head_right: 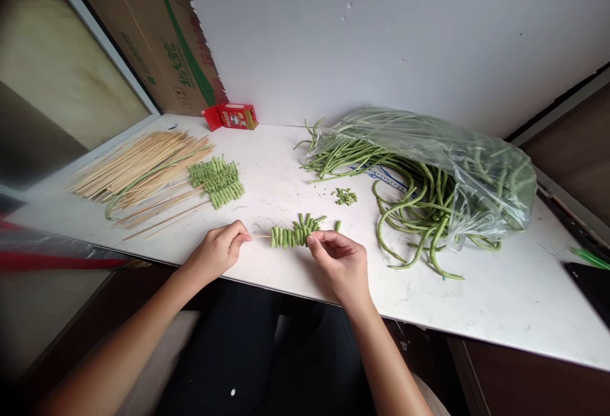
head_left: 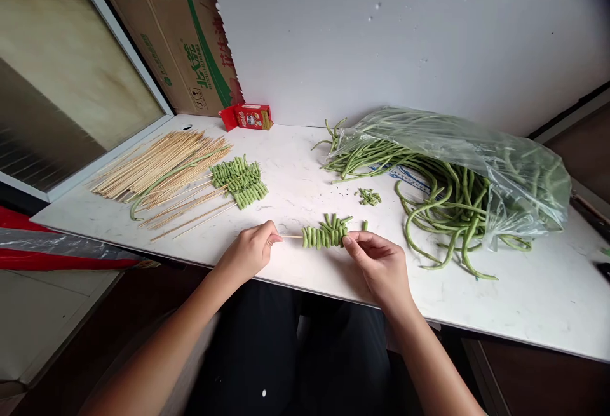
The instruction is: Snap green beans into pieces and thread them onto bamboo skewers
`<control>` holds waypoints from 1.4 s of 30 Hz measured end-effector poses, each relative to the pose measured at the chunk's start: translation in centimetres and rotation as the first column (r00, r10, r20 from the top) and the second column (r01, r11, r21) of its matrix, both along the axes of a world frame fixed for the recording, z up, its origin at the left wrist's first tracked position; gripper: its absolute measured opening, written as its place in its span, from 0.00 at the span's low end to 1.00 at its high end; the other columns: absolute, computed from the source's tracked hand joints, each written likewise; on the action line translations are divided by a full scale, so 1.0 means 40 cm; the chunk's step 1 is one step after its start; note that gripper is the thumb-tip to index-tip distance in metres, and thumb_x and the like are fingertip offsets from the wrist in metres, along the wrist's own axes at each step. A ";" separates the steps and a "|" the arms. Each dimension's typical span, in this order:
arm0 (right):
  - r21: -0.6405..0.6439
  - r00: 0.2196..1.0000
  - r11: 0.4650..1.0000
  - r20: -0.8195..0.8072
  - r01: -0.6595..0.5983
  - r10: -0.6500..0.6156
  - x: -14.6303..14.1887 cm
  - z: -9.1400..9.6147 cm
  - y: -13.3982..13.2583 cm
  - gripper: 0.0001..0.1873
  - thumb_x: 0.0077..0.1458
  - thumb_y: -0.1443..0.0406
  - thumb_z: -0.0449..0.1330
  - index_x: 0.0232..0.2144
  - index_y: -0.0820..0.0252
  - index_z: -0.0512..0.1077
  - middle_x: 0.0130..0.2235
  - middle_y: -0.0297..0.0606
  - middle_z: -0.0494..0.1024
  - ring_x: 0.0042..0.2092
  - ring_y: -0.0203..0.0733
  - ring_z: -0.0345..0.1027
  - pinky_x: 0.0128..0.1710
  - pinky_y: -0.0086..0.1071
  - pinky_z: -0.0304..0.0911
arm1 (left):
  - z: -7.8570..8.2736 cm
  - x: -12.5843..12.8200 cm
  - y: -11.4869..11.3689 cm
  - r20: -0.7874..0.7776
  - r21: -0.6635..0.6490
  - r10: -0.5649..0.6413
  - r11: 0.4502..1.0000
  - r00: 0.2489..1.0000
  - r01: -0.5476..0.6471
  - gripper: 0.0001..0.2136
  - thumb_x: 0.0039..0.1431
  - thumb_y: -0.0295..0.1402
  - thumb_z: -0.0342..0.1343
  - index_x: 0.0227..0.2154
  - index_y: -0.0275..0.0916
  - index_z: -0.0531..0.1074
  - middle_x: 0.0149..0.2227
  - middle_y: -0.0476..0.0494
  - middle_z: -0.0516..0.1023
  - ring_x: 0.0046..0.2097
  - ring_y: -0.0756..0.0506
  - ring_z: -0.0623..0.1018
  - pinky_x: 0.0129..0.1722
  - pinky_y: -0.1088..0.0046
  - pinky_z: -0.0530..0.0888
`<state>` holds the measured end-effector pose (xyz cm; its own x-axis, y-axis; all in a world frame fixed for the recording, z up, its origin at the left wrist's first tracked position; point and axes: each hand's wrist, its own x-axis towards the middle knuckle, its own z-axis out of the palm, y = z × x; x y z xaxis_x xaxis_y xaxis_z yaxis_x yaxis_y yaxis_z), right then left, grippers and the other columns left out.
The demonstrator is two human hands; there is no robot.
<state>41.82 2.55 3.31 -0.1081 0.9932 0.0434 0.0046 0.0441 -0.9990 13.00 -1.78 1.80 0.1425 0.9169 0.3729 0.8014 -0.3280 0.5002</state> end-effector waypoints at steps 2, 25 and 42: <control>0.001 1.000 1.000 0.013 0.024 -0.024 0.000 0.002 0.003 0.16 0.52 0.51 0.75 0.35 0.57 0.84 0.37 0.42 0.86 0.39 0.47 0.79 0.42 0.38 0.75 | 0.003 0.002 0.000 0.008 0.004 -0.001 1.000 1.000 0.001 0.09 0.68 0.23 0.50 0.34 0.44 0.66 0.34 0.47 0.82 0.35 0.45 0.83 0.34 0.72 0.74; 0.085 0.989 0.995 0.131 0.055 -0.065 0.000 0.004 0.013 0.25 0.60 0.43 0.65 0.40 0.57 0.84 0.42 0.45 0.85 0.37 0.46 0.75 0.40 0.37 0.72 | 0.055 -0.261 0.025 -0.097 0.191 0.458 0.880 0.883 -0.435 0.05 0.70 0.29 0.51 0.36 0.42 0.68 0.38 0.42 0.79 0.41 0.38 0.79 0.42 0.62 0.74; 0.077 0.991 0.995 0.117 0.062 -0.071 -0.001 -0.001 0.008 0.22 0.60 0.46 0.66 0.40 0.58 0.84 0.44 0.46 0.86 0.41 0.50 0.77 0.40 0.39 0.73 | 0.001 -0.258 0.039 -0.105 0.213 0.553 0.825 0.827 -0.524 0.08 0.67 0.26 0.53 0.31 0.43 0.65 0.36 0.40 0.75 0.44 0.35 0.74 0.46 0.54 0.73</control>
<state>41.79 2.88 3.27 -0.0505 0.9930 0.1072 0.1292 0.1129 -0.9852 2.67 -0.24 1.82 -0.2867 0.7897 0.5425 0.9365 0.1117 0.3323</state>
